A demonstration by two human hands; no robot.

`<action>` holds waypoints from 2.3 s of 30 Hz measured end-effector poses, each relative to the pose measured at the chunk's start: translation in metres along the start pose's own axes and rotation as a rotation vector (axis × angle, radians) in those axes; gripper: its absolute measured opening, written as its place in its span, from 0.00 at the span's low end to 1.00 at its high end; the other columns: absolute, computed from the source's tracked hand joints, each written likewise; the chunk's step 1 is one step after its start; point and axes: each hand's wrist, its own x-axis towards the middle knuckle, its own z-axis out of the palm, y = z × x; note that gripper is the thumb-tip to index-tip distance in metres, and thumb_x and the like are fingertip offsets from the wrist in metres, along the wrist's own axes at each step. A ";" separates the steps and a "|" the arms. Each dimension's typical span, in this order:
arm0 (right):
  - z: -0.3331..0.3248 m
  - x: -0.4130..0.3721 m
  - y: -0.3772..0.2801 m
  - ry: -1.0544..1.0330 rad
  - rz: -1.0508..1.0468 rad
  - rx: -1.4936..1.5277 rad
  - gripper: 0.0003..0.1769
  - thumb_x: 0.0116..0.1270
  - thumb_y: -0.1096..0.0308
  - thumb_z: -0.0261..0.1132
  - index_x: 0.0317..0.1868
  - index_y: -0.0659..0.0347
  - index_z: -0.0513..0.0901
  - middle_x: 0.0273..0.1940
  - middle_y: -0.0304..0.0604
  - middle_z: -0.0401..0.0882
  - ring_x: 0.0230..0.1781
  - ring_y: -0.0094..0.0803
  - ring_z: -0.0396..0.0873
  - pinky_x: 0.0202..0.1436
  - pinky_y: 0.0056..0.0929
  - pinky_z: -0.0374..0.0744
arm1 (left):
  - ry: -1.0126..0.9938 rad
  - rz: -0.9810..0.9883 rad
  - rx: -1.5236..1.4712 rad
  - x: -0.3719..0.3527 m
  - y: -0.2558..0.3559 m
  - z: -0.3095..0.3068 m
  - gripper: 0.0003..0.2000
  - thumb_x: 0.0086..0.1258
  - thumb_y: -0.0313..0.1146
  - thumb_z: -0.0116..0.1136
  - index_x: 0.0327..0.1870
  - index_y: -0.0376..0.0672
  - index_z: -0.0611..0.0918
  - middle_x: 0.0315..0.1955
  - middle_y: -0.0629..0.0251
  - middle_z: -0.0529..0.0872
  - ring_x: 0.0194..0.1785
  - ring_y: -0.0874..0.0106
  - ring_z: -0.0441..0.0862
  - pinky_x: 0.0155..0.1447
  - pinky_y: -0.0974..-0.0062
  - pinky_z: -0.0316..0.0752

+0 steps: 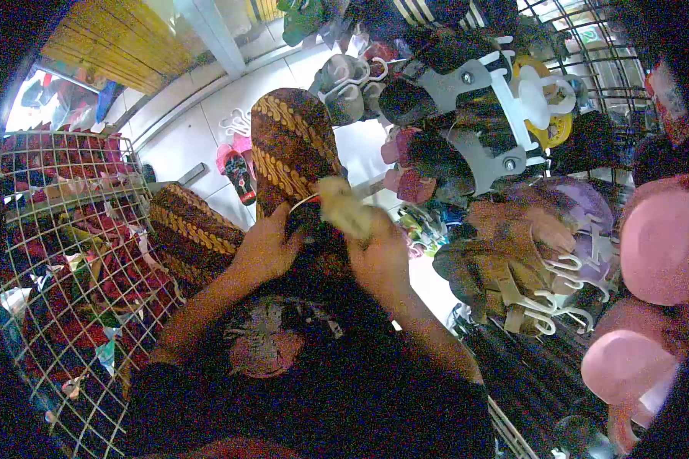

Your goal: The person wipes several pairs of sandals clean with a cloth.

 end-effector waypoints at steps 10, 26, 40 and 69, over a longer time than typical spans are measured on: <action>0.001 -0.005 0.007 0.002 -0.028 -0.006 0.24 0.66 0.58 0.67 0.53 0.66 0.72 0.40 0.64 0.81 0.42 0.62 0.81 0.45 0.54 0.79 | 0.059 0.078 -0.022 0.003 -0.007 0.008 0.18 0.70 0.40 0.59 0.48 0.34 0.72 0.29 0.36 0.83 0.38 0.38 0.82 0.44 0.44 0.76; 0.017 0.014 0.015 0.064 0.048 -0.222 0.34 0.58 0.48 0.76 0.52 0.66 0.74 0.40 0.60 0.84 0.40 0.57 0.85 0.43 0.47 0.82 | 0.060 0.012 -0.016 0.005 0.003 0.007 0.19 0.71 0.42 0.57 0.49 0.32 0.73 0.30 0.35 0.83 0.39 0.38 0.82 0.45 0.44 0.75; 0.012 0.042 0.005 0.154 0.100 -0.042 0.39 0.56 0.39 0.74 0.56 0.63 0.76 0.42 0.60 0.85 0.44 0.60 0.84 0.47 0.50 0.81 | 0.099 0.071 -0.050 0.008 -0.013 0.014 0.19 0.72 0.44 0.58 0.48 0.34 0.73 0.28 0.39 0.84 0.40 0.39 0.83 0.45 0.45 0.75; 0.063 0.093 0.043 0.220 -0.005 -0.012 0.27 0.68 0.46 0.65 0.51 0.64 0.84 0.41 0.60 0.86 0.42 0.57 0.85 0.47 0.47 0.81 | 0.044 0.021 -0.068 0.011 -0.015 0.011 0.21 0.72 0.47 0.56 0.47 0.34 0.74 0.32 0.35 0.84 0.41 0.39 0.83 0.48 0.46 0.76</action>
